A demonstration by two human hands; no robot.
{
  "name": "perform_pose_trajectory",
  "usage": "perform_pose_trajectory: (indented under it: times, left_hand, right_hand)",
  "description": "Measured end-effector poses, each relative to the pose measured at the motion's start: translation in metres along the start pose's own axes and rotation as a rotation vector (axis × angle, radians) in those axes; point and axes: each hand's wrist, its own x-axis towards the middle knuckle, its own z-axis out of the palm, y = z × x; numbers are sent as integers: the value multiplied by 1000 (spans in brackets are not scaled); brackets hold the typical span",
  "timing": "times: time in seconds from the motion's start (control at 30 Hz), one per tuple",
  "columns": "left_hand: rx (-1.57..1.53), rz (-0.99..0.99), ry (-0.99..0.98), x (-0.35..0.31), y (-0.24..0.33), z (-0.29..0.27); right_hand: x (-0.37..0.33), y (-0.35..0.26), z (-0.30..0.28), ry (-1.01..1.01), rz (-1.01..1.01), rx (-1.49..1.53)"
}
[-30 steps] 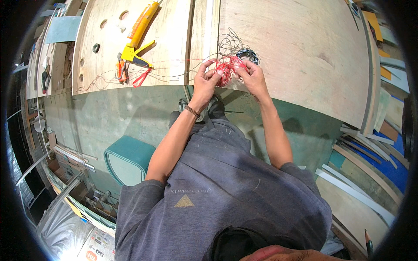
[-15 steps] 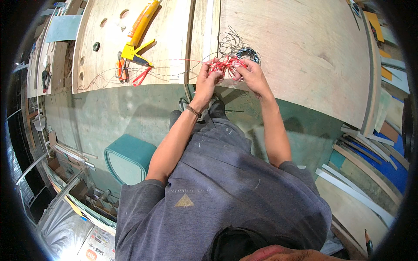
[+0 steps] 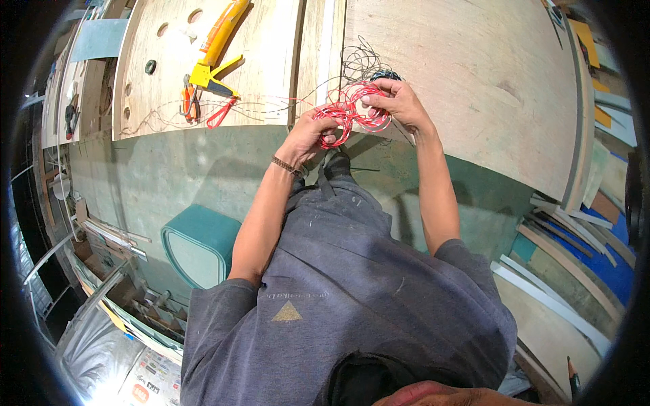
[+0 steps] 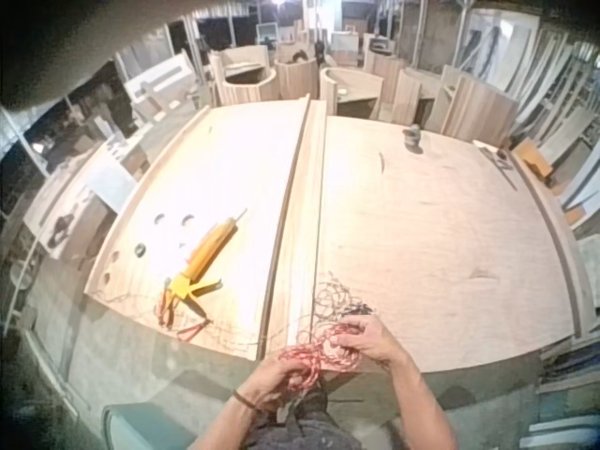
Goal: The person applies a sealant using a caulking gun along a strip of material on a wooden surface, then manages coils of wire by checking and separating them.
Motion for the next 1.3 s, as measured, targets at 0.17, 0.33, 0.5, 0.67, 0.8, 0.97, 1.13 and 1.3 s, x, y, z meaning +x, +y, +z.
perform_pose_trajectory:
  times: [0.17, 0.33, 0.5, 0.67, 0.8, 0.97, 1.13, 1.3]
  left_hand:
    - [-14, -3, -75, -1, 0, -3]
    - [-145, -36, -187, 2, 3, -2]
    - [-138, -47, -61, 4, -3, -2]
    - [-100, 58, 104, 10, -11, 3]
    - [-150, 141, 214, 14, -22, -7]
    - [-160, 224, 403, 9, -20, 5]
    - [-191, 229, 460, -1, -13, 22]
    - [-438, 271, 519, 0, -31, -2]
  right_hand:
    - [6, 17, 1, -53, 93, 290]
    - [14, 27, 34, 151, -103, 239]
    - [11, 25, 38, 370, -499, -516]
    - [-12, -15, 55, 380, -780, -865]
    - [-39, -23, 90, 389, -823, -1045]
    - [-43, 1, 108, 485, -826, -1141]
    - [-34, 15, 111, 528, -757, -1105]
    - [-33, 14, 110, 417, -690, -693]
